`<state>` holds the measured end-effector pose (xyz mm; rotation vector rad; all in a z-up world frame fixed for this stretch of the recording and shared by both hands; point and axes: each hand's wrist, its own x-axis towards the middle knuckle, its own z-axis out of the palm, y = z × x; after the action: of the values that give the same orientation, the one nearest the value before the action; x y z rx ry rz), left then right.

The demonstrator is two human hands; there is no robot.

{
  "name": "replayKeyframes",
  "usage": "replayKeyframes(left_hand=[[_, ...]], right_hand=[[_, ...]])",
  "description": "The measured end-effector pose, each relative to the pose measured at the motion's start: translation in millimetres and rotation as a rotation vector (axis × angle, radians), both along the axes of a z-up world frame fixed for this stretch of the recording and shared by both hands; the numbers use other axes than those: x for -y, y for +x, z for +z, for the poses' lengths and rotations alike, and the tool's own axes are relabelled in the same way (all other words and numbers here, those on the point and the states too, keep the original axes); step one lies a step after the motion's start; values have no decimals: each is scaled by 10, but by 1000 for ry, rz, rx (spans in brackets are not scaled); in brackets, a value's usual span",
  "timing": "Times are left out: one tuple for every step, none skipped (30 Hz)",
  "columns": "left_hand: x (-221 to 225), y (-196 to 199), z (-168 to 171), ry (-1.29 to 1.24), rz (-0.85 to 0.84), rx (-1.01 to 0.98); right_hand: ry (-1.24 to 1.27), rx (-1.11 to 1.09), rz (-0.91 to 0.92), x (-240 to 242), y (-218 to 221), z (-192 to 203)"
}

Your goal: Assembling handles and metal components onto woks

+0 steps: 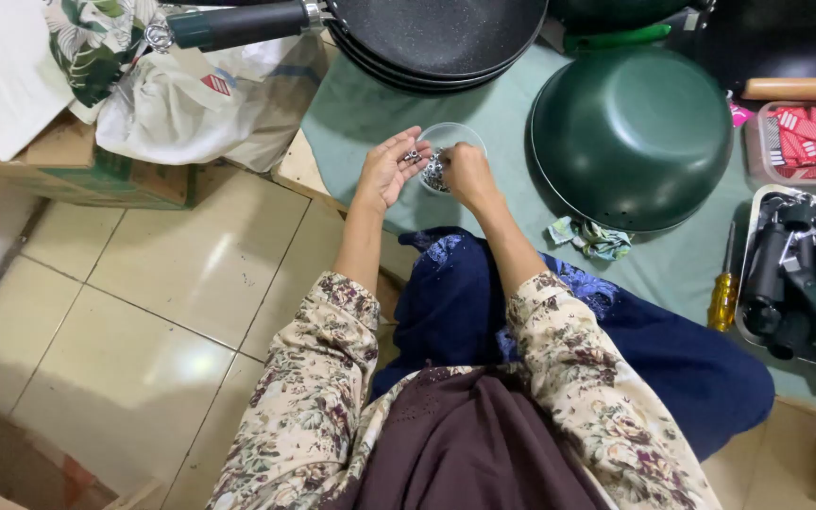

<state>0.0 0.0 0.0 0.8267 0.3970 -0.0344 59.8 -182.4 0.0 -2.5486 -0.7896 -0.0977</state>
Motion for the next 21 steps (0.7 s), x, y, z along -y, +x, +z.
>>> replayKeyframes(left_hand=[[-14, -1, -15, 1, 3, -1], [-26, -3, -29, 5, 0, 0], [-33, 20, -31, 9, -3, 7], [-18, -18, -24, 10, 0, 10], [-16, -19, 0, 21, -5, 11], [-13, -17, 23, 32, -9, 11], [-14, 7, -10, 33, -6, 12], [-15, 31, -47, 28, -7, 10], [-3, 54, -94, 23, -12, 8], [6, 32, -95, 24, -12, 7], [15, 38, -81, 25, -8, -5], [25, 44, -67, 26, -5, -16], [25, 47, -76, 25, -2, -17], [27, 50, -88, 24, 0, -14], [27, 65, -93, 23, -1, -11], [25, 81, -94, 24, -1, -11], [16, 75, -105, 25, -1, -13], [8, 70, -117, 25, -1, -15], [11, 67, -127, 26, 2, -17], [16, 62, -135, 24, 3, -17], [20, 75, -134, 22, 3, -15]], right_hand=[[1, -1, 3, -48, -8, -57], [-66, 46, -19, -94, -16, -114], [-132, 98, -42, -134, 0, -157], [-131, 102, -39, -110, 61, -235], [-149, 133, -6, -99, 163, -295], [-166, 164, 27, -89, 268, -354], [-165, 165, 31, -99, 274, -359], [-196, 208, 46, -109, 281, -368], [-229, 249, 57, -103, 280, -386], [-228, 248, 57, -126, 272, -407], [-245, 268, 93, -148, 295, -408], [-261, 287, 129, -169, 317, -410], [-261, 287, 132, -178, 313, -395], [-285, 295, 161, -185, 308, -381], [-309, 304, 188, -193, 313, -364], [-308, 304, 188, -188, 364, -413], [-281, 261, 201, -190, 395, -474], [-255, 217, 213, -192, 426, -536], [-254, 216, 215, -188, 428, -529], [-212, 151, 220, -184, 430, -521], [-170, 88, 223, -179, 446, -501]])
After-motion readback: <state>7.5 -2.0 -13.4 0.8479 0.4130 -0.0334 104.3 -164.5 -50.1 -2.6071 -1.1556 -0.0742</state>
